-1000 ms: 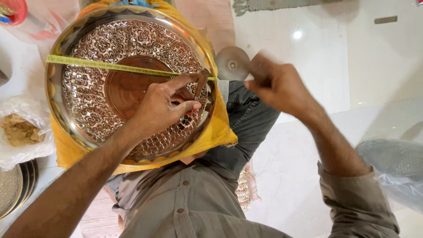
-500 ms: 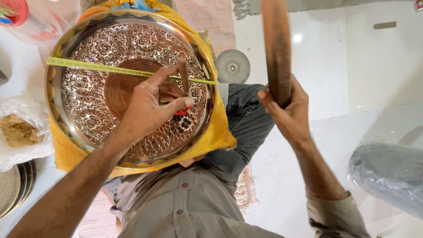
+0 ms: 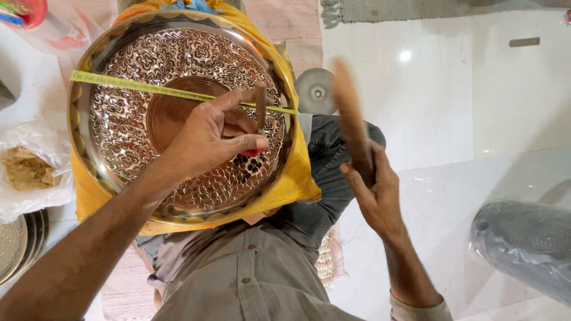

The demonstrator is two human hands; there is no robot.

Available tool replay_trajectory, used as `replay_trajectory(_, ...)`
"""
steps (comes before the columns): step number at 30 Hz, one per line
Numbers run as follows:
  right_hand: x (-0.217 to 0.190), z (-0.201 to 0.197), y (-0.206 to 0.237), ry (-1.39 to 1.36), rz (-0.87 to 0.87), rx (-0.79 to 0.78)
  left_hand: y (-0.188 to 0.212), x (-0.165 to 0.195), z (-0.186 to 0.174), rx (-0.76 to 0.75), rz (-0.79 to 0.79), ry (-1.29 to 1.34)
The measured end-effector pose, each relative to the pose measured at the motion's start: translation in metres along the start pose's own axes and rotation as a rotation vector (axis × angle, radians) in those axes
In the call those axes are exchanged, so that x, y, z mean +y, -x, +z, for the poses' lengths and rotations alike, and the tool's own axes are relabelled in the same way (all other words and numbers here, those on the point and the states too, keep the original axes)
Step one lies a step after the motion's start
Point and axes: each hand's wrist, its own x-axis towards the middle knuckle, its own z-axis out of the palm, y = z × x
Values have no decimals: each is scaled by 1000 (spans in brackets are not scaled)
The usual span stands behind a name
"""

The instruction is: The person sits on the floor with a large engraved metal tray resting on their lap. They hold a small punch against the tray's surface with one hand and repeatedly strike it with a wooden mallet held in the other hand, repositioning the punch to emboss the decorative pattern across the tray.

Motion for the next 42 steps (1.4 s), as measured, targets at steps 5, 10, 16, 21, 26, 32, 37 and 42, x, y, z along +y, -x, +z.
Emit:
replay_trajectory(5, -18, 0, -6, 130, -83, -31, 10, 2, 0, 157, -74, -187)
replay_trajectory(10, -34, -2, -23, 365, -196, -36, 5, 8, -2, 92, -65, -294)
replay_trajectory(16, -31, 3, -23, 174, -210, -3, -24, 17, 0, -178, 164, -508)
replay_trajectory(21, -14, 5, -9, 111, -62, 61, -36, 24, 2, -315, 187, -602)
replay_trajectory(26, 0, 0, -2, 236, -63, 64, -39, 30, 2, -351, 74, -650)
replay_trajectory(32, 10, 10, 2, -90, -155, 88, -37, 30, 3, -326, 119, -626)
replay_trajectory(37, 11, 18, 1, -179, -142, 137, -35, 32, 5, -314, 167, -639)
replay_trajectory(42, 5, 19, -8, 115, -238, 75, -38, 33, 7, -344, 4, -728)
